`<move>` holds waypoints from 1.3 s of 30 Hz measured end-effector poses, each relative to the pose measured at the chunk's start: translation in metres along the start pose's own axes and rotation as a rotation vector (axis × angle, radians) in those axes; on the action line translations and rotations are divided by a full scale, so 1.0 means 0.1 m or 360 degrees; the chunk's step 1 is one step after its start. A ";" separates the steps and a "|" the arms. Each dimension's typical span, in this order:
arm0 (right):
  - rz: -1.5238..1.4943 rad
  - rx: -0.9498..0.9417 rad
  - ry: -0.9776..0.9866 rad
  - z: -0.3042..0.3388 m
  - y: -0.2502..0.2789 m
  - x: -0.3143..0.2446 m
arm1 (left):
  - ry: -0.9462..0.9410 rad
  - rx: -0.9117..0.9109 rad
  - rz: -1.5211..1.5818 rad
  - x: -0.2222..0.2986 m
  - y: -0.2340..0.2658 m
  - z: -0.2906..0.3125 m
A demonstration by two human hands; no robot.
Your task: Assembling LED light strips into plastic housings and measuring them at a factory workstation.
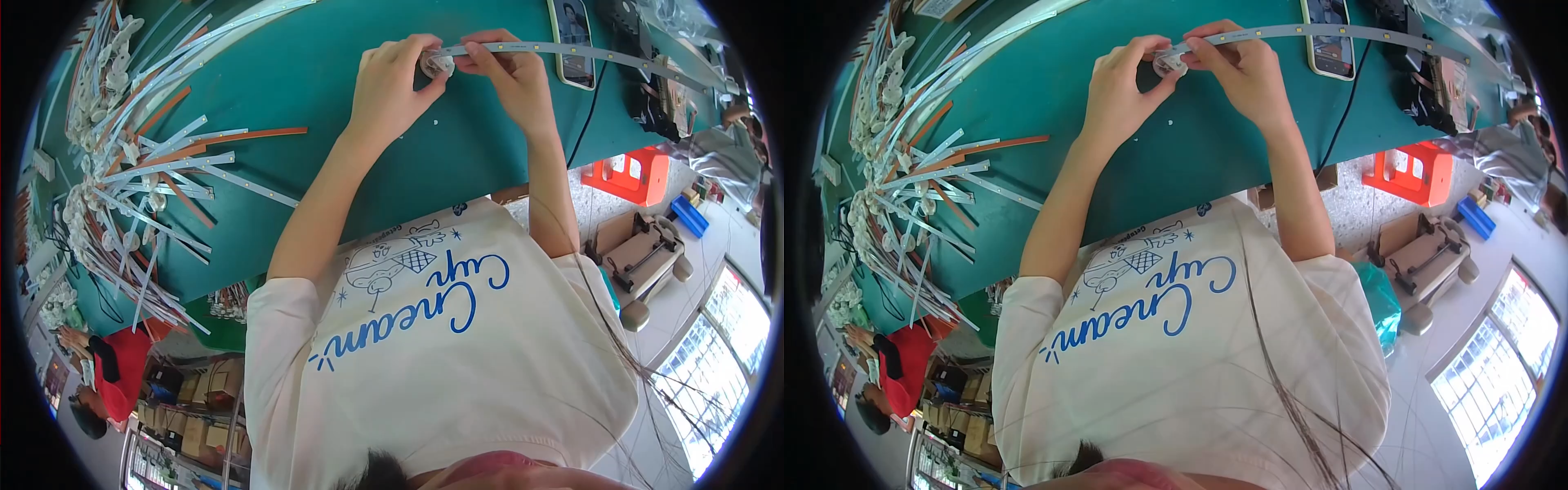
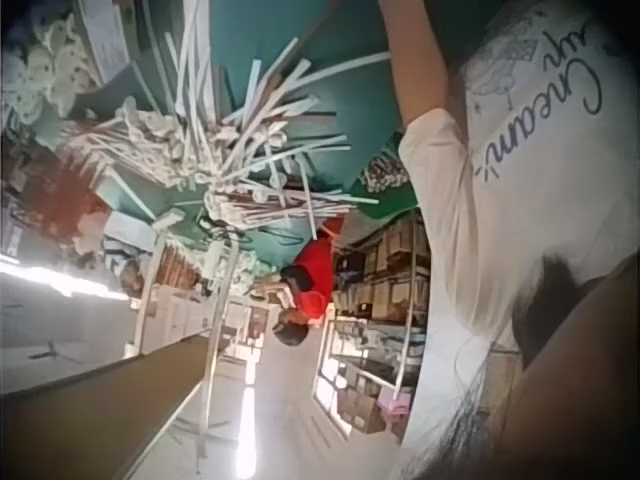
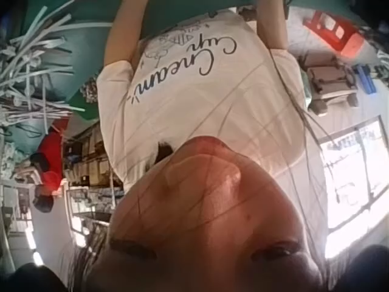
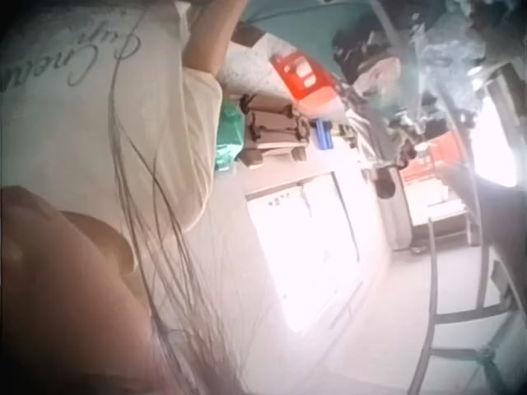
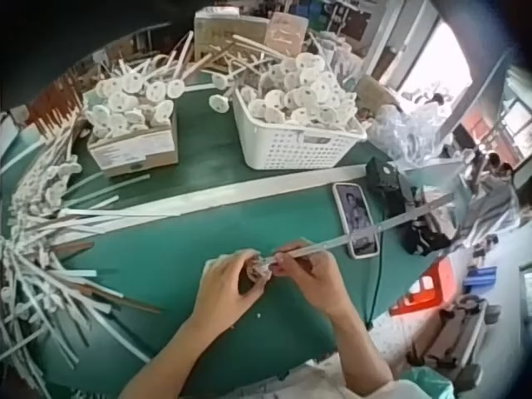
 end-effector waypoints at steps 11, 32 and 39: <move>0.0120 -0.0080 -0.0064 -0.06 0.12 0.05 | 0.0009 0.0076 0.0039 -0.01 -0.02 -0.01; 0.0787 -0.0304 0.0162 -0.22 -0.10 -0.54 | 0.0063 -0.0062 0.0050 0.07 0.08 -0.07; 0.0912 -0.0265 0.0147 -0.17 -0.06 -0.45 | 0.0047 -0.0026 0.0046 0.09 0.07 -0.08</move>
Point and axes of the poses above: each hand's wrist, its own z-axis away from the middle knuckle, its own y-axis out of the back of the hand, x = y × z, the point moved 5 cm from there along -z, towards the middle knuckle, and after that the axes turned 13 degrees about y, right-handed, at the moved point
